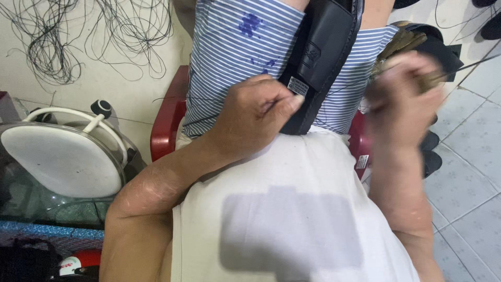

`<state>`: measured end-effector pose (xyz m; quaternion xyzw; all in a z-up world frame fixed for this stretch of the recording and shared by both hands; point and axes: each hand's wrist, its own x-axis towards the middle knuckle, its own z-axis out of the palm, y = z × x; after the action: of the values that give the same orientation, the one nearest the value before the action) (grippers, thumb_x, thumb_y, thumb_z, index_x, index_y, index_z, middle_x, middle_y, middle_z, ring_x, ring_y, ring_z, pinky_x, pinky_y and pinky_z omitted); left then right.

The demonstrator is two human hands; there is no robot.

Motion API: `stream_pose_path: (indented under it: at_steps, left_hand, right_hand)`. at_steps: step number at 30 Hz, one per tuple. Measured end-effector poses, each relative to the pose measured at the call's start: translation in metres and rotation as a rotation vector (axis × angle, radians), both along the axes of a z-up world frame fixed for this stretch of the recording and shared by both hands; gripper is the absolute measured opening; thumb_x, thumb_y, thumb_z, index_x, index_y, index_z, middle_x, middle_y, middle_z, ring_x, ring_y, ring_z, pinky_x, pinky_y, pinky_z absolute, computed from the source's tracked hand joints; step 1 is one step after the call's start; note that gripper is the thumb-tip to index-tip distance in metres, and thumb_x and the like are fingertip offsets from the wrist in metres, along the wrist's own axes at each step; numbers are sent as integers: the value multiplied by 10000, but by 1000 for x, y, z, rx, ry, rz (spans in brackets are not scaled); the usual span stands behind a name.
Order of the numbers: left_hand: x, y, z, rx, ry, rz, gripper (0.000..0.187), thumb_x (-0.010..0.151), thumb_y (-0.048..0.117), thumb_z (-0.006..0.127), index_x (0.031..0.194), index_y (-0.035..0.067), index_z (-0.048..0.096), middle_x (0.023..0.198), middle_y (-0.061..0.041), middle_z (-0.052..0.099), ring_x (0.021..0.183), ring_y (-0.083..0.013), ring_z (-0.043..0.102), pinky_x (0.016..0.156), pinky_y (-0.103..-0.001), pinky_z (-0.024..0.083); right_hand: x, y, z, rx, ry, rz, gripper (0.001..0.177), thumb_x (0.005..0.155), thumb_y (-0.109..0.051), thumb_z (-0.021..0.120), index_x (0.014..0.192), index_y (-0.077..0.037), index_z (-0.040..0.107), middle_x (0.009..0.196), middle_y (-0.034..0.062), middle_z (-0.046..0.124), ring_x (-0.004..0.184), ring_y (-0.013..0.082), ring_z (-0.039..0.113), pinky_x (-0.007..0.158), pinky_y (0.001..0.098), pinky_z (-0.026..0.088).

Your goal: The person sews a black shoe using a needle and thread. They repeatedly push the needle through the shoe material and pull the thread to secure stitches, working on the shoe while seated.

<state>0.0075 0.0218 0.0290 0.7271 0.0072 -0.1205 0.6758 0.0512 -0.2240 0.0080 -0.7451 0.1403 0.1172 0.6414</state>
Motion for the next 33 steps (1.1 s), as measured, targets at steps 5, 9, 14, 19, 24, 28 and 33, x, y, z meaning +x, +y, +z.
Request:
stream_pose_path:
  at_steps: [5, 9, 14, 19, 24, 28, 33]
  left_hand:
    - [-19, 27, -30, 410, -419, 95, 150, 1017, -44, 538, 877, -46, 591, 762, -153, 559, 713, -288, 549, 634, -431, 506]
    - [-24, 104, -40, 695, -363, 228, 236, 1052, -35, 601, 825, -91, 635, 762, -215, 620, 661, -355, 559, 615, -504, 421]
    - [-16, 76, -15, 1003, -172, 15, 713, 1081, 518, 504, 1538, -26, 451, 1493, -338, 215, 1446, -520, 267, 1254, -702, 310]
    - [-8, 15, -14, 649, -563, -281, 322, 890, 304, 773, 1106, 77, 698, 1240, -176, 634, 1208, -408, 538, 1038, -556, 413]
    - [-10, 3, -4, -337, -148, -126, 105, 1021, 34, 568, 967, 32, 657, 1279, -190, 625, 1358, -439, 551, 1200, -595, 508]
    - [-7, -8, -24, -812, 208, 38, 198, 1082, 217, 493, 1013, 77, 616, 1055, -123, 701, 953, -191, 636, 986, -389, 546]
    - [-15, -12, -28, -509, 244, 128, 211, 972, 143, 597, 845, -13, 659, 502, -19, 461, 504, -94, 414, 512, -237, 394]
  right_hand:
    - [39, -148, -73, 20, -12, -346, 270, 904, 93, 514, 785, -123, 404, 768, 20, 381, 533, 69, 296, 435, 257, 262]
    - [13, -236, -113, -335, 50, -590, 201, 1004, -126, 745, 884, -182, 595, 739, -30, 535, 546, 43, 425, 469, 235, 328]
    - [-35, -100, -23, -525, 60, -110, 258, 1105, -36, 630, 871, -141, 604, 774, -29, 508, 668, 63, 453, 559, 240, 381]
    - [-55, -7, 6, 254, 373, 68, 391, 959, -279, 685, 1247, -15, 655, 799, 144, 687, 439, 77, 446, 400, 195, 360]
    - [-54, -15, -25, 1161, 324, -38, 300, 1139, -234, 464, 1298, -56, 646, 995, 260, 684, 494, 135, 410, 431, 262, 340]
    - [-28, 5, -21, 1288, 344, 61, 209, 1058, -150, 517, 1043, 20, 638, 942, 232, 633, 539, 133, 458, 510, 257, 450]
    - [-35, 5, -34, 1107, 286, 22, 197, 939, -153, 503, 760, -80, 468, 635, 123, 484, 398, 76, 408, 451, 202, 435]
